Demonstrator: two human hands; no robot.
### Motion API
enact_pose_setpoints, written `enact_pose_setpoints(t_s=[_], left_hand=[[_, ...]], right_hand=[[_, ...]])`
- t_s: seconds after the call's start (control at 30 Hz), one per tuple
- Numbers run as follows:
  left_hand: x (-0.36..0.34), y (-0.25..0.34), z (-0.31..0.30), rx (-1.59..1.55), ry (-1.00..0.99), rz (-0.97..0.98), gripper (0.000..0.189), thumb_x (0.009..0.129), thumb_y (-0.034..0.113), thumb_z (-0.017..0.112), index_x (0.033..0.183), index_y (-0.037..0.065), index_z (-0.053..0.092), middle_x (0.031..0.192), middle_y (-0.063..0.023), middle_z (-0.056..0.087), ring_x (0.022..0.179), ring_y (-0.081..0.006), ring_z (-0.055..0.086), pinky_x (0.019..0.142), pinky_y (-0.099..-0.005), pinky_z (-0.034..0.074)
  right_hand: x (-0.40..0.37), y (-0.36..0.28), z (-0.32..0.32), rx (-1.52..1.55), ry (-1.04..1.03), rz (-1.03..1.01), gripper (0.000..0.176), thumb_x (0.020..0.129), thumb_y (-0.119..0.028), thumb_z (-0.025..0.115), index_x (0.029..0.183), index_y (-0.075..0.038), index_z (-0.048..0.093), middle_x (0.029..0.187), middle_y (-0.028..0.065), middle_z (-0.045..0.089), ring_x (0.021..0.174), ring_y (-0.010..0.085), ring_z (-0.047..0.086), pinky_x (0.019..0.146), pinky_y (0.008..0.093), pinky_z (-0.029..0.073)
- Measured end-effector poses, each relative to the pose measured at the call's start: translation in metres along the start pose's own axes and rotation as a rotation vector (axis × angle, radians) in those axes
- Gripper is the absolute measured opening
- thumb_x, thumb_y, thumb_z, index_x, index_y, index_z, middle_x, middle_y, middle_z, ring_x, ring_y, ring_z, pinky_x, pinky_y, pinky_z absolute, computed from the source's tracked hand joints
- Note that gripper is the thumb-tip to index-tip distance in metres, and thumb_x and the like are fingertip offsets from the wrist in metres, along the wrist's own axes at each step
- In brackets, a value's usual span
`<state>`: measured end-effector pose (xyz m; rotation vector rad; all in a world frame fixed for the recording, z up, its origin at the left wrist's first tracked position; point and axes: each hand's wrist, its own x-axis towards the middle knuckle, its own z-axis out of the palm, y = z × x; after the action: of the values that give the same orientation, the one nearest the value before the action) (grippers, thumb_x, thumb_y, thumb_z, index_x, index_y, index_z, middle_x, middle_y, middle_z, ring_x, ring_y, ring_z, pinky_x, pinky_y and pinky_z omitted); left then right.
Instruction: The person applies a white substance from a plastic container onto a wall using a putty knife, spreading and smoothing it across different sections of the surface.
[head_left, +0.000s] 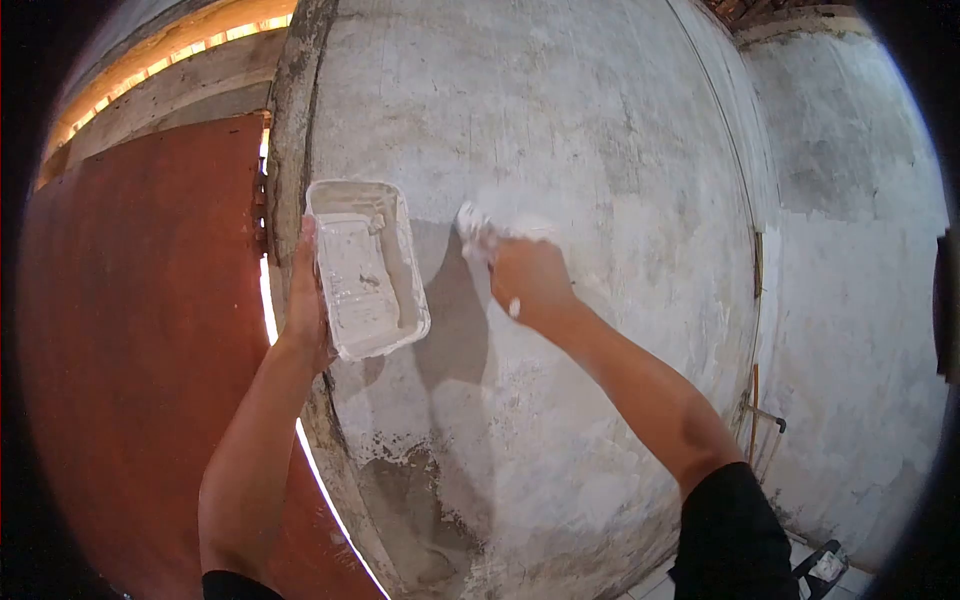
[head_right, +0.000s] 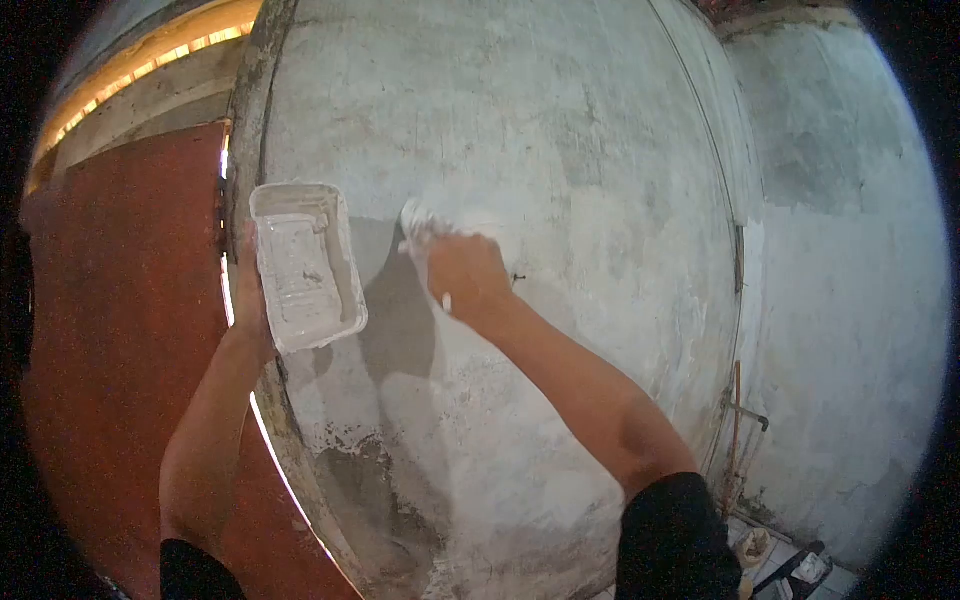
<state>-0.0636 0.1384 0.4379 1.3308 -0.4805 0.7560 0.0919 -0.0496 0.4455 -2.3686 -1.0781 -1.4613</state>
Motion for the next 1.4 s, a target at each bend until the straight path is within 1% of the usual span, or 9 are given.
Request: enact_pose_setpoints(t_s=[0.13, 0.2, 0.5, 0.63, 0.87, 1.07, 1.27, 1.33, 1.4], left_hand=[[0.001, 0.000, -0.004, 0.033, 0.008, 0.015, 0.084, 0.086, 0.073, 0.031, 0.137, 0.008, 0.039, 0.124, -0.0151, 0.053, 0.108, -0.0267, 0.058, 0.090, -0.0432, 0.051], [0.000, 0.001, -0.003, 0.026, 0.013, 0.017, 0.084, 0.085, 0.073, 0.031, 0.137, 0.008, 0.039, 0.123, -0.0151, 0.053, 0.108, -0.0265, 0.059, 0.090, -0.0430, 0.051], [-0.003, -0.001, 0.000, -0.002, 0.045, -0.014, 0.083, 0.086, 0.073, 0.030, 0.136, 0.008, 0.041, 0.122, -0.0141, 0.054, 0.106, -0.0264, 0.059, 0.089, -0.0420, 0.052], [-0.002, -0.001, 0.003, 0.007, 0.115, 0.040, 0.082, 0.086, 0.072, 0.031, 0.136, 0.008, 0.041, 0.120, -0.0140, 0.055, 0.103, -0.0264, 0.060, 0.088, -0.0414, 0.052], [0.000, 0.005, 0.000, -0.051, -0.078, 0.009, 0.078, 0.087, 0.070, 0.034, 0.133, 0.008, 0.044, 0.118, -0.0125, 0.056, 0.103, -0.0250, 0.059, 0.088, -0.0413, 0.051], [0.021, 0.023, 0.001, 0.017, -0.076, 0.123, 0.076, 0.088, 0.069, 0.034, 0.133, 0.009, 0.043, 0.118, -0.0111, 0.055, 0.105, -0.0240, 0.057, 0.089, -0.0415, 0.050], [0.035, 0.041, 0.009, 0.020, -0.059, 0.138, 0.074, 0.088, 0.068, 0.033, 0.132, 0.009, 0.043, 0.119, -0.0110, 0.053, 0.108, -0.0241, 0.055, 0.090, -0.0419, 0.049], [0.038, 0.047, 0.013, 0.029, -0.001, 0.121, 0.074, 0.088, 0.068, 0.034, 0.133, 0.009, 0.043, 0.118, -0.0112, 0.054, 0.105, -0.0247, 0.057, 0.089, -0.0429, 0.050], [0.042, 0.048, 0.008, 0.023, -0.028, 0.135, 0.074, 0.088, 0.068, 0.034, 0.132, 0.009, 0.044, 0.117, -0.0111, 0.054, 0.104, -0.0247, 0.057, 0.088, -0.0428, 0.050]], right_hand=[[-0.052, 0.017, 0.014, 0.157, 0.217, -0.339, 0.032, 0.084, -0.009, 0.052, 0.114, -0.008, 0.061, 0.097, 0.0131, 0.068, 0.086, 0.0274, 0.064, 0.075, 0.0380, 0.050], [-0.059, 0.032, 0.001, 0.298, -0.109, -0.370, 0.038, 0.084, -0.007, 0.053, 0.121, -0.006, 0.057, 0.107, 0.0100, 0.067, 0.093, 0.0271, 0.063, 0.078, 0.0348, 0.050], [-0.003, 0.105, 0.004, 0.242, 0.374, 0.160, 0.031, 0.090, -0.019, 0.048, 0.116, -0.008, 0.059, 0.085, 0.0191, 0.064, 0.079, 0.0365, 0.062, 0.072, 0.0432, 0.050], [-0.033, 0.046, 0.027, 0.025, 0.217, 0.063, 0.021, 0.085, -0.013, 0.056, 0.103, -0.009, 0.066, 0.087, 0.0147, 0.067, 0.078, 0.0334, 0.064, 0.068, 0.0413, 0.051], [-0.095, 0.009, 0.031, 0.387, 0.026, -0.270, 0.028, 0.086, -0.009, 0.056, 0.113, -0.010, 0.064, 0.111, 0.0071, 0.065, 0.093, 0.0280, 0.064, 0.079, 0.0353, 0.053], [-0.021, 0.060, -0.015, 0.167, 0.352, -0.165, 0.031, 0.089, -0.013, 0.048, 0.118, -0.011, 0.060, 0.100, 0.0146, 0.066, 0.093, 0.0305, 0.062, 0.077, 0.0381, 0.051], [0.044, 0.069, -0.012, 0.165, 0.693, -0.166, 0.037, 0.086, -0.009, 0.050, 0.122, -0.002, 0.053, 0.119, 0.0163, 0.059, 0.094, 0.0320, 0.063, 0.079, 0.0371, 0.053], [0.037, 0.041, -0.002, 0.032, 0.189, 0.053, 0.040, 0.083, -0.008, 0.053, 0.123, -0.001, 0.052, 0.127, 0.0160, 0.055, 0.096, 0.0303, 0.063, 0.079, 0.0381, 0.053], [0.027, 0.023, 0.042, 0.009, 0.319, -0.061, 0.040, 0.083, -0.009, 0.053, 0.122, 0.000, 0.052, 0.125, 0.0154, 0.056, 0.096, 0.0302, 0.064, 0.079, 0.0387, 0.053]])
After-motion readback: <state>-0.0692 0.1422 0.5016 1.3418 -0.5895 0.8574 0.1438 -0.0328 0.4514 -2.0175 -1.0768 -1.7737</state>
